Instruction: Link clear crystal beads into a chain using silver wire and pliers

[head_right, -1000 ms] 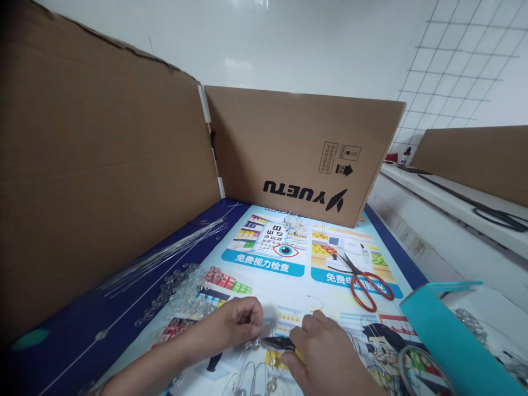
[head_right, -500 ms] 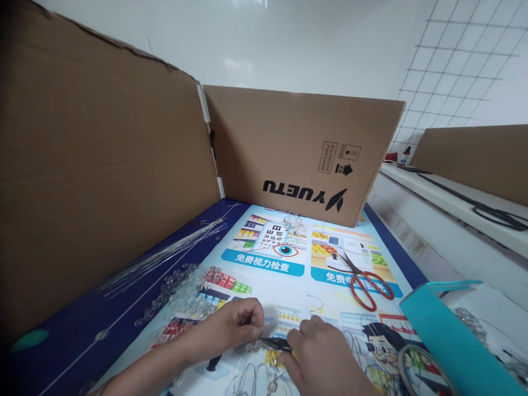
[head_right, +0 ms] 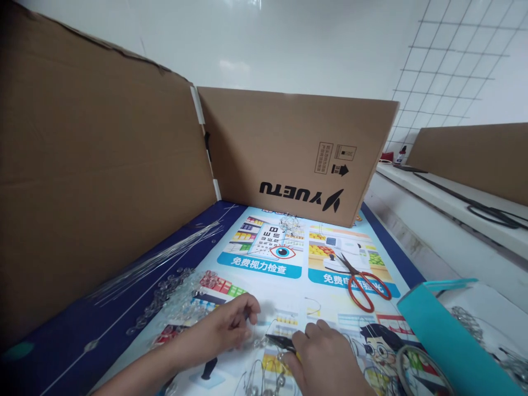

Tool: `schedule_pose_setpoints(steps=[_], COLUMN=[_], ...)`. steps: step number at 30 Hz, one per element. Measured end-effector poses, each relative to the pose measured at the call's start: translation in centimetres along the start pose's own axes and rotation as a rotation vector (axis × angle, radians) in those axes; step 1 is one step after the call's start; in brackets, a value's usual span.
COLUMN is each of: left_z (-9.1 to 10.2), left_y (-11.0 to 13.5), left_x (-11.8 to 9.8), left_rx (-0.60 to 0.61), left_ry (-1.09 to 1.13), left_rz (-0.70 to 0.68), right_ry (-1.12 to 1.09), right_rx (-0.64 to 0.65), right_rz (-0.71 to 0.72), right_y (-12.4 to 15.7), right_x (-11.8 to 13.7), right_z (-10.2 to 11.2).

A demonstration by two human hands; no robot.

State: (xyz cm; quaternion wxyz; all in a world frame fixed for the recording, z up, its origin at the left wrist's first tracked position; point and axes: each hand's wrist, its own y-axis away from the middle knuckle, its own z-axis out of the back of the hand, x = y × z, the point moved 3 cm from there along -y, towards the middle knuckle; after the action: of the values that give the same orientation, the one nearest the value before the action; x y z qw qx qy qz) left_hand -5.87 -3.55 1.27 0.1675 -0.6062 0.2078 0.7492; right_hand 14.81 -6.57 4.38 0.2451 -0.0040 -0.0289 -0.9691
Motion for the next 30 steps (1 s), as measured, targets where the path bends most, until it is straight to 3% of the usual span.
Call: schedule_pose_setpoints(steps=[4, 7, 13, 30], left_z=[0.1, -0.2, -0.3, -0.6], left_y=[0.1, 0.1, 0.1, 0.2], left_x=[-0.7, -0.9, 0.1, -0.1], left_rx=[0.006, 0.043, -0.004, -0.005], left_ry=[-0.312, -0.428, -0.411, -0.515], left_rz=[-0.084, -0.111, -0.039, -0.11], right_ry=[0.009, 0.016, 0.027, 0.026], right_rx=[0.006, 0.009, 0.011, 0.001], right_rz=[-0.029, -0.039, -0.047, -0.048], right_y=[0.1, 0.1, -0.1, 0.0], right_x=[-0.2, -0.3, -0.4, -0.5], right_z=[0.0, 0.1, 0.2, -0.1])
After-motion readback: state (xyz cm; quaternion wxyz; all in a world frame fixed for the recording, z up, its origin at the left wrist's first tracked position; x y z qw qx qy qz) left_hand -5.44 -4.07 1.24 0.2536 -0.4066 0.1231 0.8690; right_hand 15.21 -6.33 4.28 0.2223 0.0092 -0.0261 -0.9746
